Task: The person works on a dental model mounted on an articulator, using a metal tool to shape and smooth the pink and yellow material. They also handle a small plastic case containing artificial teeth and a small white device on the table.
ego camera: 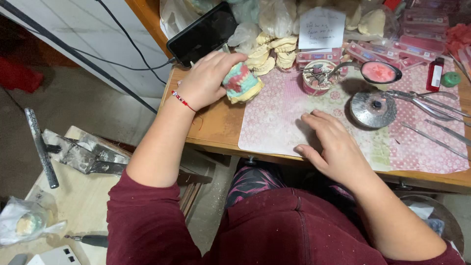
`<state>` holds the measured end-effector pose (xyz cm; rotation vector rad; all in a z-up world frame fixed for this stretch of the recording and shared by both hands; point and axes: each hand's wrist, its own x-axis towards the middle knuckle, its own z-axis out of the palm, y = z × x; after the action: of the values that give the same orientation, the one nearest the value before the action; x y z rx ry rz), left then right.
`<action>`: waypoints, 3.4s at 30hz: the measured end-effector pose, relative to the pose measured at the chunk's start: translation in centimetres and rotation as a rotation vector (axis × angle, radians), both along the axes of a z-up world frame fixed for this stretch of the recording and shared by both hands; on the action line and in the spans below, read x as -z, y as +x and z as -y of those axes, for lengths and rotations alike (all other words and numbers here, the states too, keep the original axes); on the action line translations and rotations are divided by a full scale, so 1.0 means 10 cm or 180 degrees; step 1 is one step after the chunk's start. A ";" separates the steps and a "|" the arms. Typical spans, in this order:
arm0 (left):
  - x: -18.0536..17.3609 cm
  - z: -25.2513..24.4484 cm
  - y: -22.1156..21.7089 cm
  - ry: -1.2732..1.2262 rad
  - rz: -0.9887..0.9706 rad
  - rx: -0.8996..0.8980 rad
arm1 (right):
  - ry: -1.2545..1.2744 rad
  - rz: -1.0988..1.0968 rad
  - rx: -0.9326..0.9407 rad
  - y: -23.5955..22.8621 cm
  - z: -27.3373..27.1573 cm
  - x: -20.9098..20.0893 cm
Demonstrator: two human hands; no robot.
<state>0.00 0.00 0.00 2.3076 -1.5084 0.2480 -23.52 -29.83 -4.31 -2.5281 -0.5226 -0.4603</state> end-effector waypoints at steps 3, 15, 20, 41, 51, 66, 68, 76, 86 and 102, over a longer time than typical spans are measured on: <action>0.02 0.06 -0.14 -0.0049 0.0117 0.0043 | -0.0031 0.0055 -0.0014 0.00 0.01 0.01; -0.08 0.31 -0.61 -0.0826 0.0230 -0.0312 | 0.0202 0.0435 -0.0156 -0.06 0.06 0.01; -0.10 0.41 -0.76 -0.1153 0.0321 -0.0379 | 0.0402 0.0630 -0.0221 -0.11 0.10 0.02; 0.09 1.02 -1.15 -0.1606 -0.0510 -0.0924 | -0.0375 0.0938 0.1858 -0.85 2.00 0.29; 0.08 1.08 -1.33 -0.2012 -0.1444 -0.1084 | -0.1708 -0.0106 0.2035 -1.14 2.14 0.08; 0.43 0.87 -2.07 -0.2656 -0.0578 -0.0689 | -0.1890 -0.0020 0.2188 -0.57 2.51 0.03; 0.45 0.93 -2.13 -0.2541 -0.0826 -0.0752 | -0.1940 0.0054 0.2097 -0.49 2.60 0.09; 0.54 0.97 -2.09 -0.1941 -0.1076 -0.1143 | -0.2684 0.0342 0.1734 -0.43 2.79 0.23; 0.51 1.26 -2.01 -0.0919 -0.0711 -0.1451 | 0.0492 0.0727 0.0927 -0.73 1.77 0.05; 0.58 1.29 -1.82 -0.0870 -0.1179 -0.1320 | 0.2870 0.0943 0.1218 -0.45 0.94 0.30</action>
<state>-18.19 -12.86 -5.80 2.2627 -0.7635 0.1145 -28.06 -39.26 -7.35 -1.6751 0.0925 -0.9636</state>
